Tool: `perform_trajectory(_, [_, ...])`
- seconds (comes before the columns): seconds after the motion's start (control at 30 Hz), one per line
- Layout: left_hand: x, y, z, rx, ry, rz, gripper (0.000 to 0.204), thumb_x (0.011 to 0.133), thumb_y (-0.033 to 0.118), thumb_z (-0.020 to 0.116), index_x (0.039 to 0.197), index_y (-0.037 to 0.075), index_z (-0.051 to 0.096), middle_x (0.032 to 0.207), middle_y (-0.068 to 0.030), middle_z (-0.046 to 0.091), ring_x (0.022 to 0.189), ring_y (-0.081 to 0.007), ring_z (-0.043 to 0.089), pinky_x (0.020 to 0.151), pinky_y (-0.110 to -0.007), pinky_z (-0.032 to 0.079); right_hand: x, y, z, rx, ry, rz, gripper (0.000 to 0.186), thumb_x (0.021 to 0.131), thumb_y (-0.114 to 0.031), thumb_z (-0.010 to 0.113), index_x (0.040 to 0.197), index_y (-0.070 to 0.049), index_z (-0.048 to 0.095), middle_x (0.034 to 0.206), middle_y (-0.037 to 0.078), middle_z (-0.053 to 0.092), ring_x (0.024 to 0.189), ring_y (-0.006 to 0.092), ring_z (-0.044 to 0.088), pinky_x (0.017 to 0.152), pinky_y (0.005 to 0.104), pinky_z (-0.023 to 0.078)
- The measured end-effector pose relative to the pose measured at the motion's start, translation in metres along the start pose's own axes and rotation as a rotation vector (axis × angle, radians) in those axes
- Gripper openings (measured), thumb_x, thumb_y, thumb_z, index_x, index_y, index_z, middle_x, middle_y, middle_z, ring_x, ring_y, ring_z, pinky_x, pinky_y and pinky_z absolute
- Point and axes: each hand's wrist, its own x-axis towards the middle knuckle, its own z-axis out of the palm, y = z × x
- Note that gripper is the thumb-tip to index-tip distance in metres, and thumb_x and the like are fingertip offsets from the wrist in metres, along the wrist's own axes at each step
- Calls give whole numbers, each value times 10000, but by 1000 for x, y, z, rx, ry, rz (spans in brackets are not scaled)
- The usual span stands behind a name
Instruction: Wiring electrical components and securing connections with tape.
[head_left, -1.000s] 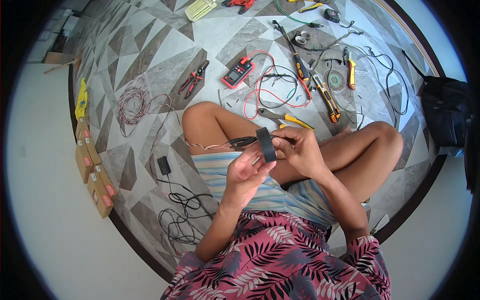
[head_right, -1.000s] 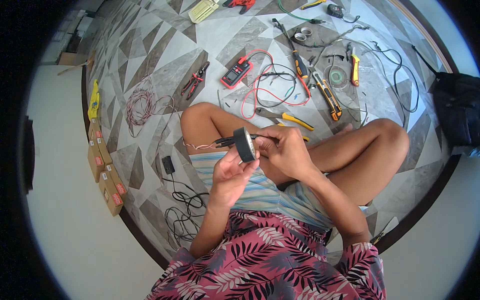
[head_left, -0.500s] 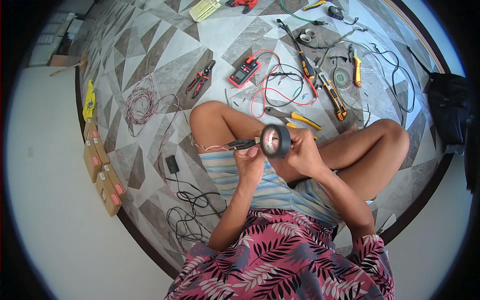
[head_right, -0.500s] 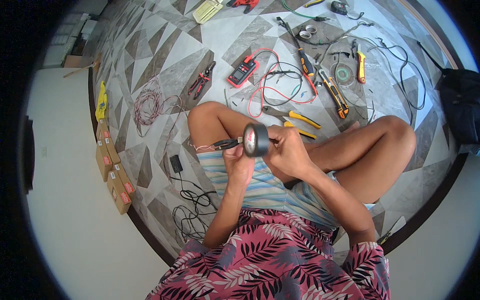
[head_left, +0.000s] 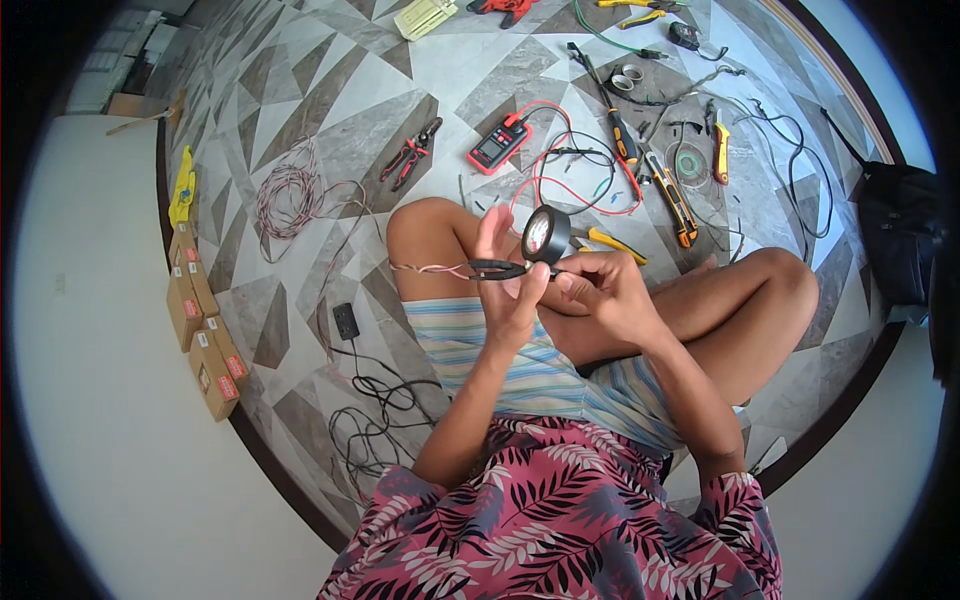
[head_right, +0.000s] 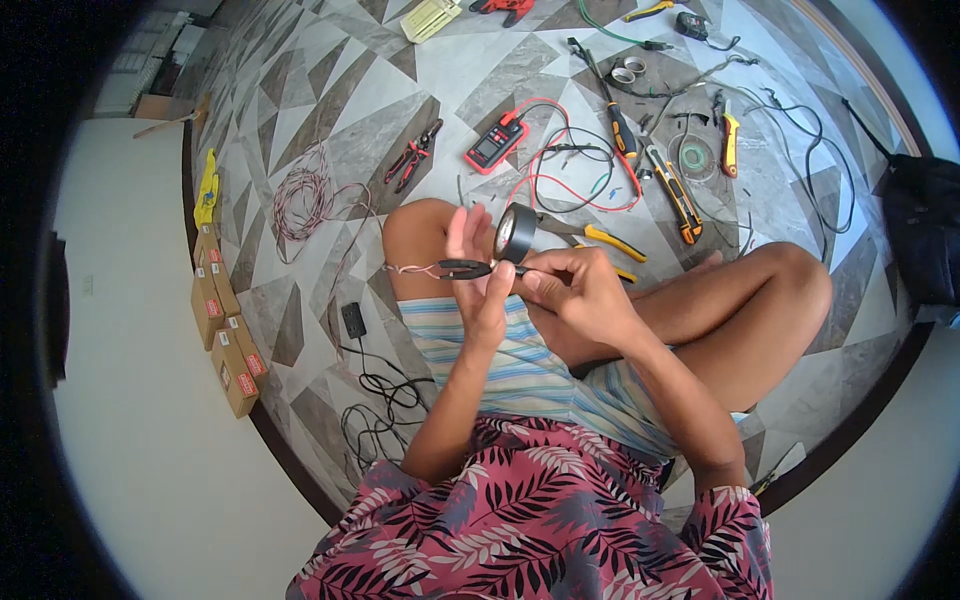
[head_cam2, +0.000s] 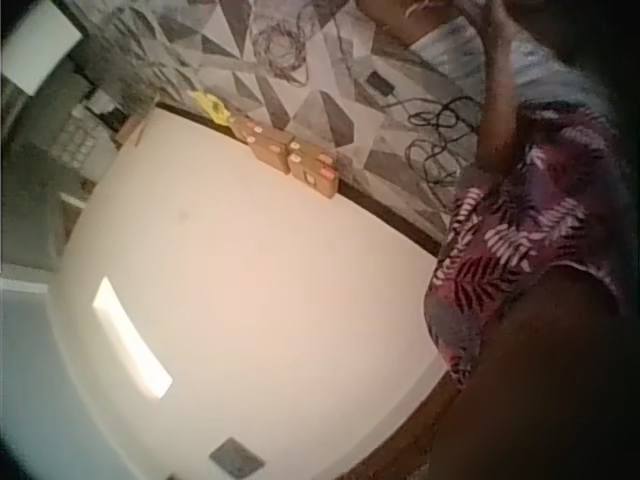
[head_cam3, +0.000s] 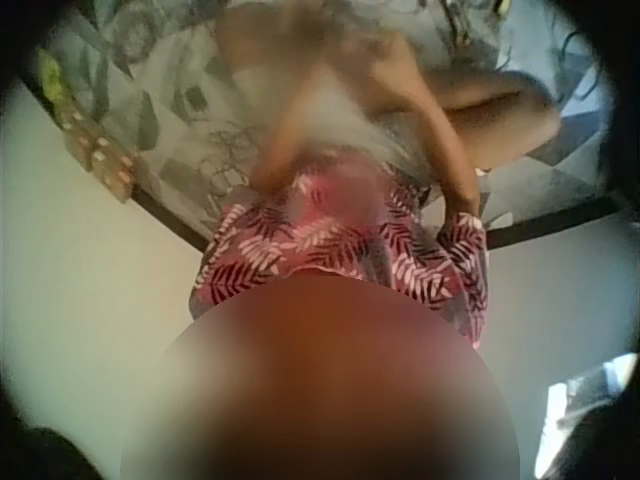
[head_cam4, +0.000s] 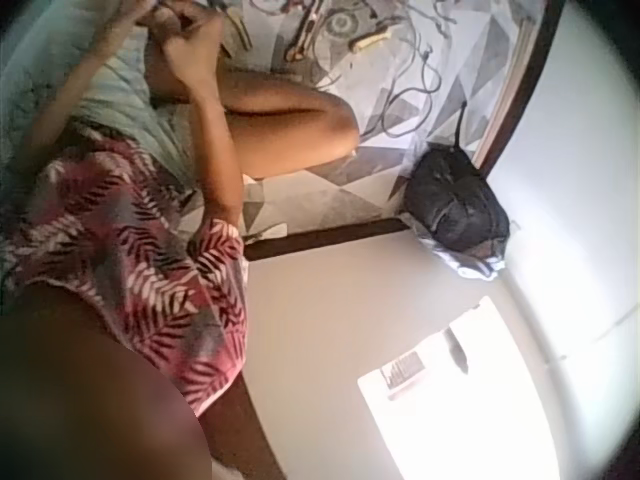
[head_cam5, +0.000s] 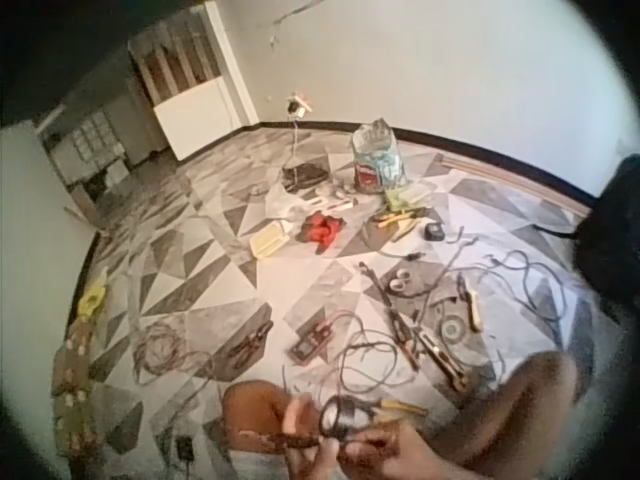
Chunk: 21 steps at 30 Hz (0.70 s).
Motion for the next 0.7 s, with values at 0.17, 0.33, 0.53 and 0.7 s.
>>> perform_trajectory(0.17, [34, 2, -38, -92, -617, 92, 692, 910, 193, 613, 1520, 29, 332, 1616, -209, 177, 1462, -334, 253, 1163, -420, 250, 2, -7, -9, 198, -140, 185, 164, 949, -82, 612, 865, 49, 664, 674, -36, 517, 625, 42, 414, 553, 223, 337])
perform_trajectory(0.33, [52, 16, -44, 354, -804, 258, 578, 883, 243, 700, 1412, 85, 532, 1471, -234, 376, 1344, -370, 421, 1049, -428, 402, 3, -11, -19, 168, -252, 172, 216, 976, -114, 593, 813, 26, 623, 689, -37, 525, 640, 39, 430, 553, 218, 331])
perform_trajectory(0.53, [72, 38, -32, 466, -797, 578, 532, 765, 181, 816, 1253, 126, 611, 1311, -167, 509, 1054, -309, 599, 855, -415, 525, 5, -6, -22, 250, -383, 165, 258, 1004, -170, 592, 837, 19, 647, 704, -21, 561, 638, 46, 440, 549, 248, 342])
perform_trajectory(0.7, [73, 33, -34, 453, -927, 536, 467, 773, 203, 810, 1179, 85, 611, 1216, -163, 566, 1014, -320, 619, 815, -400, 538, 3, -5, -18, 215, -345, 222, 279, 1002, -197, 609, 857, 24, 698, 668, -22, 559, 622, 53, 422, 545, 249, 329])
